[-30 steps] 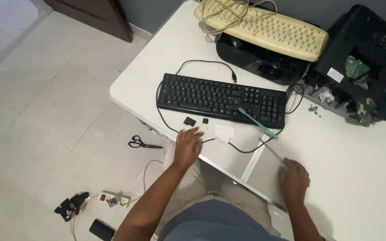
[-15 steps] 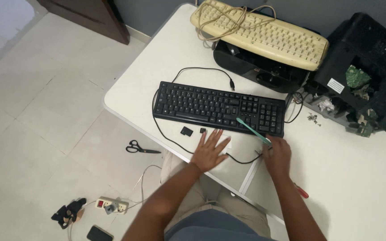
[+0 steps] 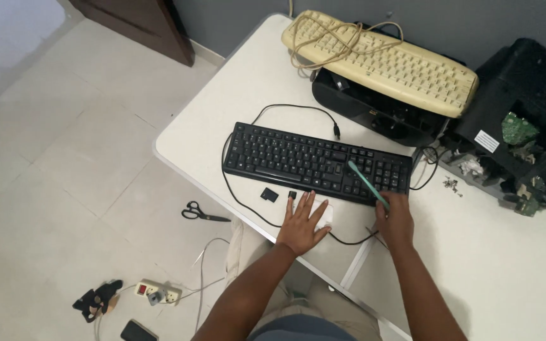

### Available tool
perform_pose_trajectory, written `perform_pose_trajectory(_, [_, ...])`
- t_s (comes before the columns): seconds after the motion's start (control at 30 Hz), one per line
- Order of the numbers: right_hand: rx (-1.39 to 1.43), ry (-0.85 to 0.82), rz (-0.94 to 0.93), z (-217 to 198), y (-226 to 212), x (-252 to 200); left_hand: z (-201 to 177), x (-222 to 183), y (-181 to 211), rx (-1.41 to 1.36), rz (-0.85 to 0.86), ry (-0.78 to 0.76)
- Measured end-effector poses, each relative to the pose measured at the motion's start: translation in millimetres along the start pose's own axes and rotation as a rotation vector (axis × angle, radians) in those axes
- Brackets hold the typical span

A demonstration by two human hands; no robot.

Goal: Repairing a computer keyboard using a small prying tool and inspecting components

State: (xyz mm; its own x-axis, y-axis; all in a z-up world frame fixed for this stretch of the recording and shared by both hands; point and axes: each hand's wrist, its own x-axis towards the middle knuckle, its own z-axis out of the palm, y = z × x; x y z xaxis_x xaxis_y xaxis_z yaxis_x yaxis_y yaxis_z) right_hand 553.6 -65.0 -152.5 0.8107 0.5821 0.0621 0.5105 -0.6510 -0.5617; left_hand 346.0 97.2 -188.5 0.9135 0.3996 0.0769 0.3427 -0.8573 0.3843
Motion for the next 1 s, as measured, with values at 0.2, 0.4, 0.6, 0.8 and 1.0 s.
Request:
perform_pose_trajectory(0.2, [-0.094, -0.034, -0.13, 6.7, -3.8, 34.1, -6.1, 0.1, 2.6, -0.026, -0.001, -0.043])
perform_pose_trajectory(0.4, [-0.173, 0.169, -0.461, 33.0, 33.5, 60.5, -4.0, -2.1, 3.7, 0.006, -0.03, -0.052])
perform_pose_trajectory(0.6, [0.014, 0.123, -0.41, 18.1, 30.9, 66.0, -8.5, -4.5, 5.3, -0.012, -0.06, -0.067])
perform_pose_trajectory(0.8, [0.072, 0.005, -0.294, 3.5, 24.9, 68.6, -8.4, -3.7, 5.3, -0.018, -0.052, -0.082])
perform_pose_trajectory(1.0, [0.156, -0.138, -0.137, 12.0, 31.0, 76.4, -10.1, -1.4, 5.0, -0.03, -0.044, -0.092])
